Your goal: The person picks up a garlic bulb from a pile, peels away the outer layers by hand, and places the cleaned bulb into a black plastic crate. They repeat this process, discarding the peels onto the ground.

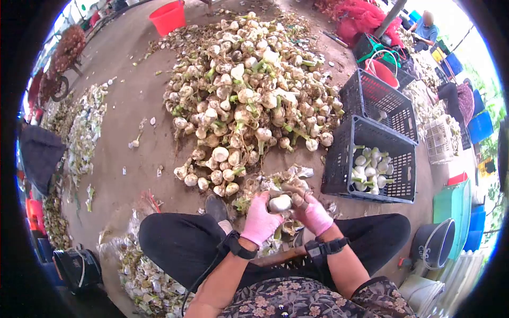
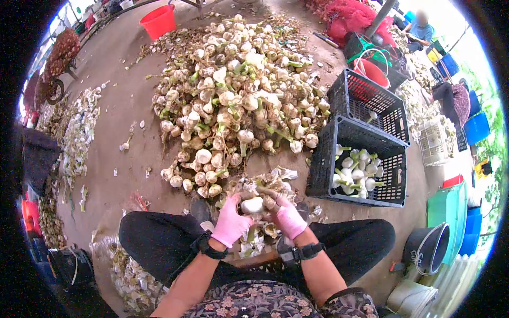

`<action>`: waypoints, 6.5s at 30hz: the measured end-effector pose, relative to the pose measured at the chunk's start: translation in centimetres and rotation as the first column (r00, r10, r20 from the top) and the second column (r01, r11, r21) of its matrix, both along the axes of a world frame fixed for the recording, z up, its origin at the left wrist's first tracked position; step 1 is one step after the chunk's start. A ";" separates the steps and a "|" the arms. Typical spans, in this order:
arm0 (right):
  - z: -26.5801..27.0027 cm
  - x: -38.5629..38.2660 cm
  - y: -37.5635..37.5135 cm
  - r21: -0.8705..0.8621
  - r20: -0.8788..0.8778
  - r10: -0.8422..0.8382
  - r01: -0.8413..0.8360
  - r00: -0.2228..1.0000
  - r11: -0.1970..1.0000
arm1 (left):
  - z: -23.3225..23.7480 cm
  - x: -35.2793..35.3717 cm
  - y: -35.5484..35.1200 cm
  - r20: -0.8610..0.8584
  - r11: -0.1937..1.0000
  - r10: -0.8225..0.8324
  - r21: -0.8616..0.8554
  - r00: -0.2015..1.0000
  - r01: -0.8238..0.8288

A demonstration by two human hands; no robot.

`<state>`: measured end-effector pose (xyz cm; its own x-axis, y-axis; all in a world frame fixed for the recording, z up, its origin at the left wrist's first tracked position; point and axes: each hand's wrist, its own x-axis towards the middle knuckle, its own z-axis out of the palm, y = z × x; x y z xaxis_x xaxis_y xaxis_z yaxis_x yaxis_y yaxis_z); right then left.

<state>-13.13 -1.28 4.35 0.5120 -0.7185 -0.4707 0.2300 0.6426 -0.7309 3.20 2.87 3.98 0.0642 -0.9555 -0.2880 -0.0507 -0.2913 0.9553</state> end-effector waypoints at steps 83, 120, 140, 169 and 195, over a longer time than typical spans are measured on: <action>3.8 2.0 -1.9 -0.427 -0.395 -0.089 -0.097 0.914 0.899 | 0.7 2.5 -0.3 -0.671 0.969 0.195 0.018 0.715 -0.247; -3.5 -0.8 -7.4 -0.784 -0.583 -0.562 -0.223 0.587 0.580 | 2.0 2.5 0.7 -0.933 0.998 0.017 -0.005 0.360 -0.060; 5.2 3.3 -0.1 -0.714 -0.544 -0.422 -0.136 0.726 0.687 | 2.0 1.6 0.3 -0.775 0.980 0.116 -0.015 0.621 -0.201; 7.9 0.6 -1.4 -0.610 -0.776 -0.235 -0.598 0.586 0.520 | 1.5 1.5 0.6 -0.876 0.991 0.119 0.131 0.467 -0.006; -3.5 -3.3 -0.6 -0.596 -0.427 -0.217 -0.092 0.878 0.798 | -0.5 -2.2 -0.9 -0.646 0.978 0.200 0.088 0.737 -0.188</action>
<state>-16.47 -1.91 0.84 0.2949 -0.9491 -0.1108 -0.2005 0.0519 -0.9783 0.98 2.01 3.53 0.0399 -0.9383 -0.3436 0.6377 -0.2408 0.7317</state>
